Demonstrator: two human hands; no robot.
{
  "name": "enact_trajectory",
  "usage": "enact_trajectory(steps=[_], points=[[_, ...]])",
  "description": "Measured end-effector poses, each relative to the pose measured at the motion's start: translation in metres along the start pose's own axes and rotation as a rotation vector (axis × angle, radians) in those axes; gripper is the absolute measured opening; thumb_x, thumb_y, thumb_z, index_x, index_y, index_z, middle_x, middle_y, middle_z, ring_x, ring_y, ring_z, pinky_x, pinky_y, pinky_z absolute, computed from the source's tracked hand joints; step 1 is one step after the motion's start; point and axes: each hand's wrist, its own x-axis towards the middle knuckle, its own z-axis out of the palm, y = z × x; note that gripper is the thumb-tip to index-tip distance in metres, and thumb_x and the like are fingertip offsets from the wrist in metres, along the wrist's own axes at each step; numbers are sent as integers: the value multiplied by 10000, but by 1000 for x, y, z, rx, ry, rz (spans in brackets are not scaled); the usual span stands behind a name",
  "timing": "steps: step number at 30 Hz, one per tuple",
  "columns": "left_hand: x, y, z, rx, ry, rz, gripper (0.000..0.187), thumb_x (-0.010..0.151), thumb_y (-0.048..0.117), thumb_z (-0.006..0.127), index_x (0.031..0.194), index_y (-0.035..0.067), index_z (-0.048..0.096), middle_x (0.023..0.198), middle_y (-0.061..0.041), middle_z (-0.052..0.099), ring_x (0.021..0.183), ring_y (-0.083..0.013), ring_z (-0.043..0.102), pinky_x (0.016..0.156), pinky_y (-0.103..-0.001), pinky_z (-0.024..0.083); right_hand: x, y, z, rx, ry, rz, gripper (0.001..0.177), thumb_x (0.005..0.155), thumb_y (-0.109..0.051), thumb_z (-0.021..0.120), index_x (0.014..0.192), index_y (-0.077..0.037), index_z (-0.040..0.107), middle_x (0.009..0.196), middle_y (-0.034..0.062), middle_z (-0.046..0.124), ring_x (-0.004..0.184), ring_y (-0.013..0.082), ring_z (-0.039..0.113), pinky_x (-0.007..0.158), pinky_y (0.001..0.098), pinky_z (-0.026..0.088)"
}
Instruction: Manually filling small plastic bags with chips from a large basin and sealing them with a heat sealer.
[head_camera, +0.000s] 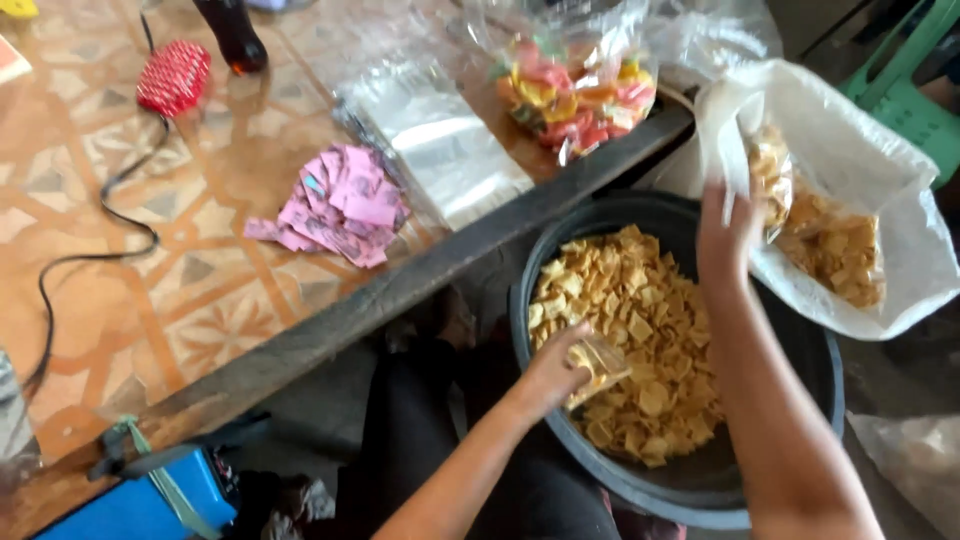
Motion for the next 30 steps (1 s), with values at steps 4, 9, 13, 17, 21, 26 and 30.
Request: enact_trajectory(steps=[4, 9, 13, 17, 21, 26, 30], points=[[14, -31, 4, 95, 183, 244, 780, 709, 122, 671, 1480, 113, 554, 1462, -201, 507, 1148, -325, 662, 920, -357, 585, -181, 251, -96, -582, -588, 249, 511, 943, -525, 690, 1134, -59, 775, 1113, 241, 744, 1099, 436, 670, 976, 520, 515], [42, -46, 16, 143, 235, 305, 716, 735, 136, 661, 1447, 142, 583, 1470, -159, 526, 1328, -325, 564, 1098, -385, 479, -273, 266, -92, -702, -755, 570, 688, 699, -630, 841, 1214, -188, 730, 1273, 217, 698, 1193, 409, 676, 1042, 489, 544], [73, -84, 20, 430, 151, 330, 758, 777, 157, 645, 1519, 115, 497, 1576, -209, 419, 1464, -356, 429, 1204, -396, 383, -320, 219, -56, -668, -816, 835, 974, 575, -612, 917, 1407, -237, 576, 1422, 227, 574, 1210, 439, 657, 1023, 546, 551], [21, -6, 14, 464, 51, 200, 778, 813, 156, 593, 1569, 118, 418, 1626, -240, 355, 1487, -395, 382, 1218, -436, 356, -359, 203, -46, -557, -1077, 732, 806, 797, -494, 825, 1471, -219, 481, 1571, 370, 115, 1084, 600, 671, 822, 652, 609], [44, -26, 19, 404, 25, 169, 765, 820, 118, 593, 1563, 78, 417, 1641, -244, 329, 1483, -420, 382, 1220, -448, 366, -379, 209, -41, -653, -1126, 639, 826, 743, -462, 875, 1452, -273, 494, 1545, 314, 161, 1064, 554, 685, 786, 609, 636], [55, -27, 12, 495, 50, 219, 702, 810, 147, 609, 1503, 99, 514, 1610, -221, 404, 1463, -386, 430, 1239, -405, 347, -355, 211, -18, -612, -1144, 549, 725, 712, -461, 882, 1346, -265, 589, 1378, 219, 443, 1062, 459, 711, 805, 568, 629], [123, -96, 13, 395, -22, 340, 707, 788, 115, 669, 1474, 11, 532, 1544, -326, 445, 1459, -441, 411, 1266, -445, 305, -296, 137, -30, -355, -1125, 741, 603, 785, -530, 779, 1232, -133, 701, 1189, 199, 761, 1104, 420, 718, 913, 604, 558]])
